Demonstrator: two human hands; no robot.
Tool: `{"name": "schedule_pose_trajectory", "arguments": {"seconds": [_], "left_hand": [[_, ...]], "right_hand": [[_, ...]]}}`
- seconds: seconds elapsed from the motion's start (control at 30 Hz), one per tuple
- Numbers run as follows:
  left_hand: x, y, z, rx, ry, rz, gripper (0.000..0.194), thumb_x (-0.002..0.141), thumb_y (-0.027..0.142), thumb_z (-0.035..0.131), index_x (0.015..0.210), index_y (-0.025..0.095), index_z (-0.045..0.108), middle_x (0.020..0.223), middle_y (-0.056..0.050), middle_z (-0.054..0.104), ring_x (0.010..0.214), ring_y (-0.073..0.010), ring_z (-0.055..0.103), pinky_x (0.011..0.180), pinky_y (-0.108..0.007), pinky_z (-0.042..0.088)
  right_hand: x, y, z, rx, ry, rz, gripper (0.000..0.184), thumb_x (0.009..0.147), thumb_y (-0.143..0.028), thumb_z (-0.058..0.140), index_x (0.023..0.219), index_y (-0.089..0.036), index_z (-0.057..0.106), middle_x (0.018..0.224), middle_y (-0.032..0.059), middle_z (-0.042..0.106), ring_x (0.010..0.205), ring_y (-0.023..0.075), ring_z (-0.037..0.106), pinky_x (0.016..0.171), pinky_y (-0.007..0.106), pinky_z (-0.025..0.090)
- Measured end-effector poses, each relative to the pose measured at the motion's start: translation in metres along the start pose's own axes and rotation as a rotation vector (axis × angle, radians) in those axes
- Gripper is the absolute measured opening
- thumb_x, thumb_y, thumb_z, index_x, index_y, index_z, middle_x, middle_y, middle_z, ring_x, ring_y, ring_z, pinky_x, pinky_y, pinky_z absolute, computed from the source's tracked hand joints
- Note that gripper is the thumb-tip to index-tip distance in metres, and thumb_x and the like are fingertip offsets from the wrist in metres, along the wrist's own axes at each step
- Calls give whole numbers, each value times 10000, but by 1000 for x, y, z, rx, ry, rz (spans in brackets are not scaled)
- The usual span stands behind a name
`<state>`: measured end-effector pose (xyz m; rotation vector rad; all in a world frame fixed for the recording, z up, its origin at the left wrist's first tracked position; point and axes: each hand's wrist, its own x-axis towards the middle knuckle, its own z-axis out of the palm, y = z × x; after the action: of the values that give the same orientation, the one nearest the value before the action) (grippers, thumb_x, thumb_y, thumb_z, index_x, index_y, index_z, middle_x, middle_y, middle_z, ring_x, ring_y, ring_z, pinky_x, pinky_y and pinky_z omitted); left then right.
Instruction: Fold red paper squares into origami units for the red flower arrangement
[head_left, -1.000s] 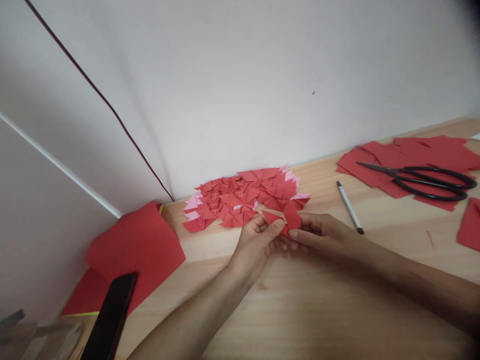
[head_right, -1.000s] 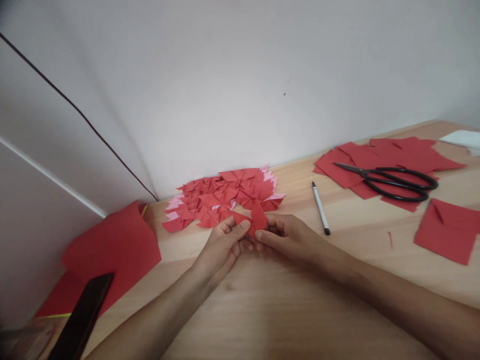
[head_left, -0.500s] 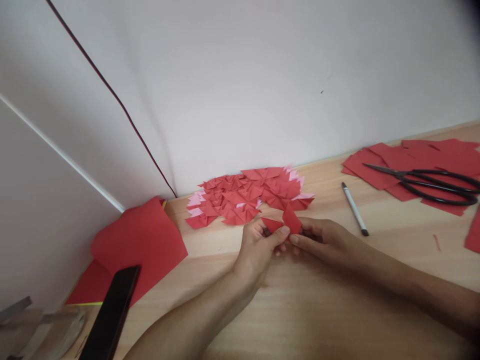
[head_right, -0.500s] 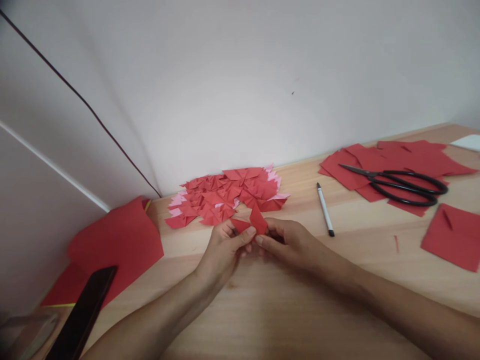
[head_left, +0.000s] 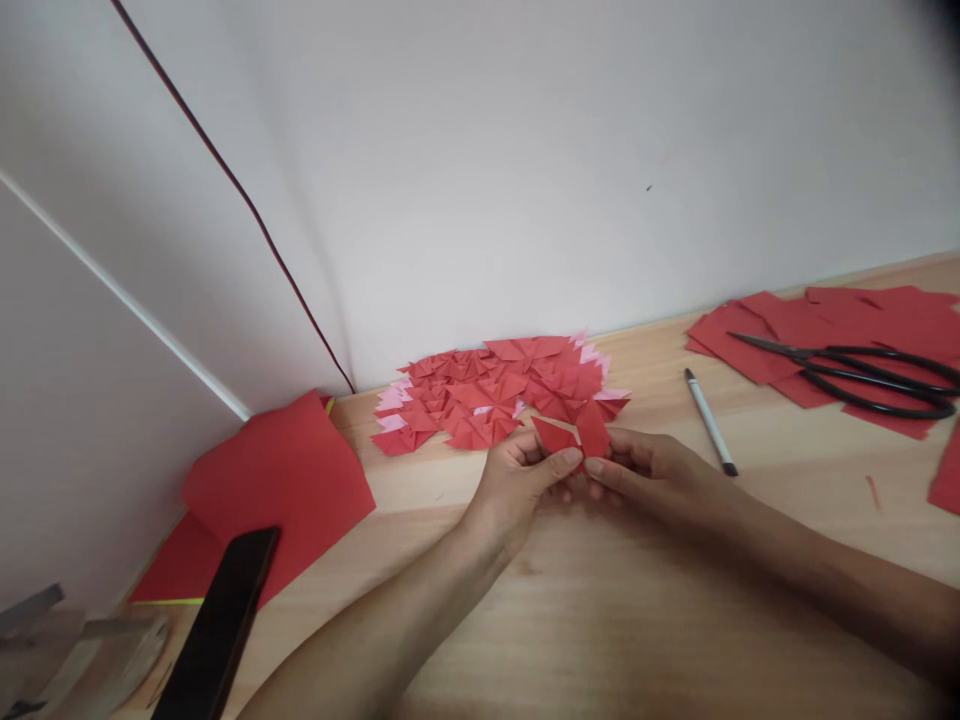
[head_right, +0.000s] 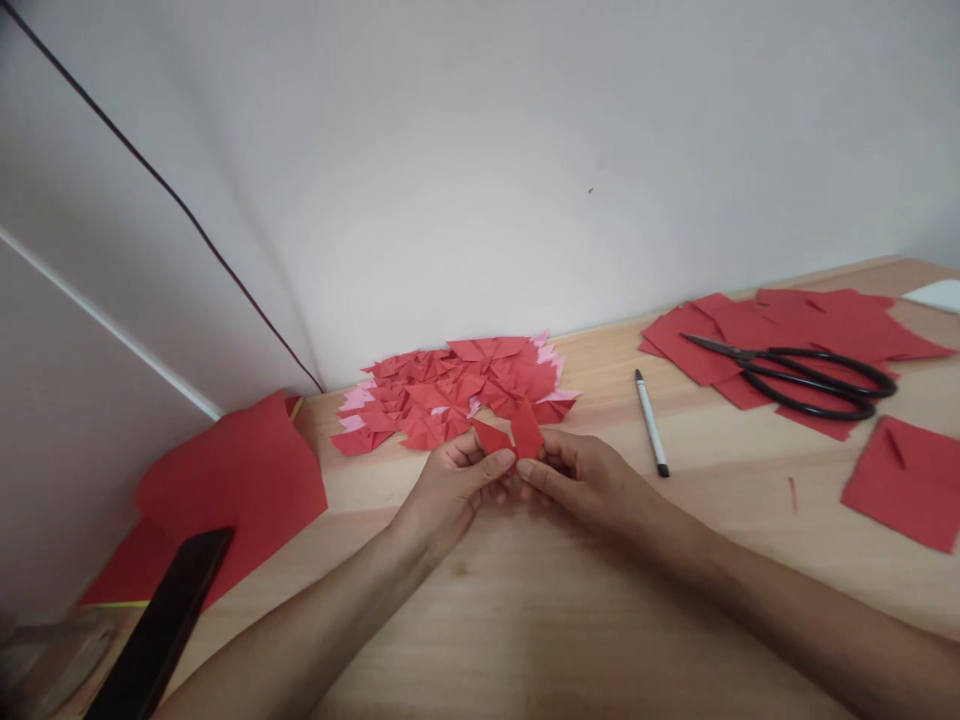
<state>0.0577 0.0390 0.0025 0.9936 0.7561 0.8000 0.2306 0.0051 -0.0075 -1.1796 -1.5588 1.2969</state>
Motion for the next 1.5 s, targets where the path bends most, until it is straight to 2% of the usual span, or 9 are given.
{"name": "schedule_pose_trajectory", "arguments": {"seconds": [0.2, 0.33, 0.47, 0.7, 0.87, 1.1, 1.3, 1.4, 1.5], "left_hand": [[-2, 0, 3, 30, 30, 17, 278, 653, 302, 796, 757, 90, 649, 664, -28, 628, 547, -88, 551, 508, -210, 377], [-3, -5, 3, 72, 71, 77, 246, 660, 289, 781, 701, 100, 629, 613, 0, 578, 502, -58, 456, 478, -200, 342], [-3, -7, 2, 103, 82, 103, 242, 668, 290, 774, 686, 106, 618, 619, 1, 580, 490, -48, 434, 470, -194, 326], [-2, -1, 0, 98, 61, 46, 318, 617, 348, 824, 685, 98, 640, 595, -9, 605, 499, -66, 501, 499, -200, 381], [-1, -2, -3, 146, 69, 50, 375, 694, 451, 758, 696, 89, 659, 552, -27, 608, 474, -84, 524, 494, -208, 394], [0, -3, 0, -13, 53, 71, 389, 740, 474, 723, 765, 97, 635, 623, -40, 643, 501, -95, 554, 504, -213, 421], [-2, -2, 2, -20, -18, -8, 282, 626, 299, 839, 746, 101, 678, 688, -26, 652, 559, -83, 570, 555, -212, 394], [-2, -5, 1, 5, -1, 25, 235, 636, 283, 831, 694, 107, 687, 641, -11, 633, 534, -64, 521, 544, -207, 363], [-3, -8, 1, 26, 30, 71, 241, 640, 307, 827, 718, 112, 708, 645, -18, 637, 573, -90, 541, 590, -227, 410]], "right_hand": [[-3, -8, 4, -39, -51, 0, 175, 872, -375, 550, 827, -218, 613, 829, 28, 665, 766, 187, 610, 696, 289, 461], [-4, -9, 5, -81, -63, 4, 214, 893, -395, 508, 825, -215, 603, 839, 36, 667, 768, 190, 608, 701, 296, 455], [-5, -7, 5, -100, -73, -14, 199, 890, -387, 517, 855, -209, 600, 830, 37, 663, 764, 191, 608, 691, 298, 451], [-5, -11, 4, -95, -72, -17, 284, 888, -465, 496, 873, -214, 629, 854, 48, 677, 776, 202, 630, 727, 326, 486], [-4, -15, 5, -67, -86, -37, 272, 894, -457, 495, 849, -218, 617, 846, 40, 656, 751, 185, 609, 707, 309, 483], [-4, -11, 3, -81, -76, -19, 274, 920, -430, 456, 816, -214, 588, 801, 32, 638, 710, 172, 593, 663, 294, 458], [-4, -4, 3, -85, -84, 24, 212, 880, -406, 536, 834, -207, 589, 784, 25, 656, 734, 188, 616, 683, 299, 453], [-4, -3, 5, -143, -71, 16, 193, 887, -377, 528, 810, -206, 572, 774, 21, 659, 736, 190, 611, 669, 293, 435], [-8, -5, 6, -198, -57, 0, 200, 909, -369, 505, 804, -208, 563, 768, 11, 644, 722, 178, 584, 646, 279, 414]]}}
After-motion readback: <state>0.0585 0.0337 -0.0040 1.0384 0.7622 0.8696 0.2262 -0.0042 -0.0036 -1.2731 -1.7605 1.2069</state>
